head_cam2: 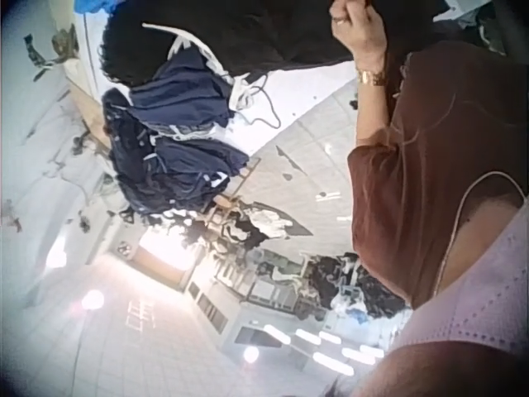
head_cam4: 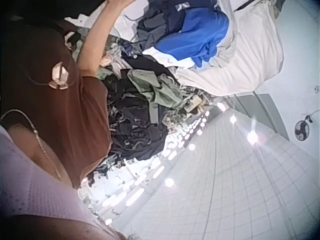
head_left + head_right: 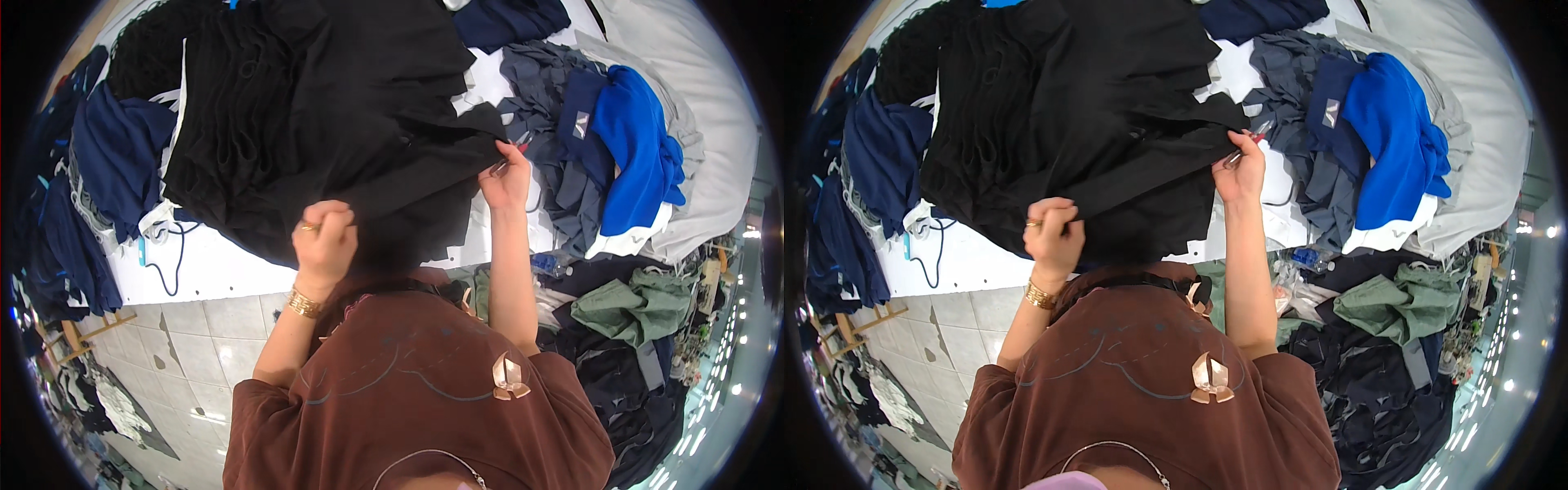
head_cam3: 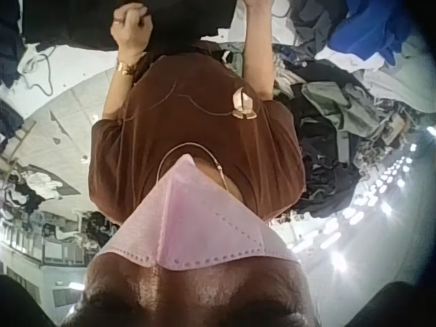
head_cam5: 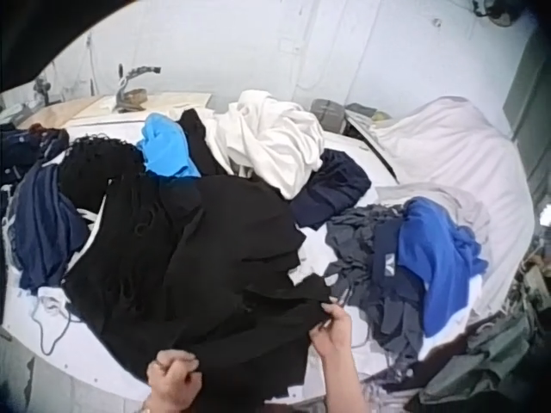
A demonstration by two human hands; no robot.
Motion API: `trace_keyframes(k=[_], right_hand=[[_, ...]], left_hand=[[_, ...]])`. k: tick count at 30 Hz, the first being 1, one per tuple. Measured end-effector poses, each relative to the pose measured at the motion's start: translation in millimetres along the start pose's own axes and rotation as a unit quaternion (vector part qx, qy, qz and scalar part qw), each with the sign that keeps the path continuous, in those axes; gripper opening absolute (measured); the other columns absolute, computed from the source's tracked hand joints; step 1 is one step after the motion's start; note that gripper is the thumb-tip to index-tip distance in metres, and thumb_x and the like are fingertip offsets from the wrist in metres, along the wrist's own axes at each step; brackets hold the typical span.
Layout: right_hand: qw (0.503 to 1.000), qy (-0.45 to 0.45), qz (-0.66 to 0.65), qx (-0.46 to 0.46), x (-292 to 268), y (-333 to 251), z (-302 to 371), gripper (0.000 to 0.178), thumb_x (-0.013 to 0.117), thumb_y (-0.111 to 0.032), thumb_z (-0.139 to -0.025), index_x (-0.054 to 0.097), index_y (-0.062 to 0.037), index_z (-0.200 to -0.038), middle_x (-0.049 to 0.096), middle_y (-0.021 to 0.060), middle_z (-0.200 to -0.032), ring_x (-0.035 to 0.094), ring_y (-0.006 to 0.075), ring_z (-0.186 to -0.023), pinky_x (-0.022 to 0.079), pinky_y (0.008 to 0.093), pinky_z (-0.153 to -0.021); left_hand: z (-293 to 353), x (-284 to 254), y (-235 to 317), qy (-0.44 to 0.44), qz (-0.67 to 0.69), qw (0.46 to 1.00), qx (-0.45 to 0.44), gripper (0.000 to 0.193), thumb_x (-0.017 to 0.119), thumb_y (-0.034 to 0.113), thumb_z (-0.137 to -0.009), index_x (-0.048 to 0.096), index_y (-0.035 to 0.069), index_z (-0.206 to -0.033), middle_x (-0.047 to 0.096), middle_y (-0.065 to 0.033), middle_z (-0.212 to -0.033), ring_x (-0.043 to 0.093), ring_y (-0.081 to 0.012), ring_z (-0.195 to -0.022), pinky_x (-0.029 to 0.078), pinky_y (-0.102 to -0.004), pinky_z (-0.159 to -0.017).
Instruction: Trimming loose threads and inspecting garments on a work table.
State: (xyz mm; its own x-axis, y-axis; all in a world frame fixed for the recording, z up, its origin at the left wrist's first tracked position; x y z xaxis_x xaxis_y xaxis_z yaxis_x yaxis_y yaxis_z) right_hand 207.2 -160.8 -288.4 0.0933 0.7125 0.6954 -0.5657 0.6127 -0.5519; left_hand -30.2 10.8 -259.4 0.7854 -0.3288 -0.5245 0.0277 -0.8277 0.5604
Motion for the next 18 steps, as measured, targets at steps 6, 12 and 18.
trace_keyframes(k=[6, 12, 18], right_hand=[[0.998, -0.031, -0.031, -0.052, -14.3, -9.4, 17.8, 0.013, 0.052, -0.006, -0.086, 0.061, 0.0004, -0.093, 0.067, 0.0100, -0.094, 0.066, 0.0247, -0.088, 0.054, 0.0331, -0.077], [0.998, 0.003, -0.014, -0.055, -8.3, -3.4, 24.5, 0.006, 0.052, -0.005, -0.087, 0.055, -0.0085, -0.090, 0.066, 0.0101, -0.091, 0.066, 0.0257, -0.079, 0.055, 0.0412, -0.068], [0.995, -0.038, -0.012, -0.096, -2.0, -3.4, 29.6, 0.007, 0.052, -0.004, -0.087, 0.048, -0.0095, -0.086, 0.064, 0.0112, -0.086, 0.066, 0.0278, -0.071, 0.057, 0.0435, -0.055]], left_hand=[[-14.8, -4.4, -6.3, 0.077, -0.021, 0.997, 0.007, 0.023, 0.066, -0.013, -0.060, 0.061, 0.006, -0.071, 0.063, -0.0044, -0.082, 0.061, -0.0204, -0.067, 0.051, -0.0278, -0.060], [-11.9, -7.7, -10.4, 0.075, -0.026, 0.997, -0.005, 0.022, 0.067, -0.014, -0.062, 0.060, 0.005, -0.071, 0.064, -0.0064, -0.083, 0.062, -0.0199, -0.069, 0.051, -0.0266, -0.060], [-8.2, -6.5, -16.7, 0.058, -0.022, 0.998, -0.027, 0.022, 0.066, -0.014, -0.063, 0.056, 0.003, -0.072, 0.063, -0.0079, -0.085, 0.060, -0.0224, -0.078, 0.048, -0.0284, -0.071]])
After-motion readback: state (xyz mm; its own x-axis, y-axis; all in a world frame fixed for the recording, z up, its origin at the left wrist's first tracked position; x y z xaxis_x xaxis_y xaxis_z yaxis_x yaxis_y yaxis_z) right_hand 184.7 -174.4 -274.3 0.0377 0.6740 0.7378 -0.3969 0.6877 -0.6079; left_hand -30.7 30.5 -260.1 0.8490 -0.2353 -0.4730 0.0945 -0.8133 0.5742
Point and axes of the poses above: each hand's wrist, its own z-axis away from the middle knuckle, its own x-axis out of the palm, y = z × x, the point moved 2 cm from there along -z, towards the middle knuckle
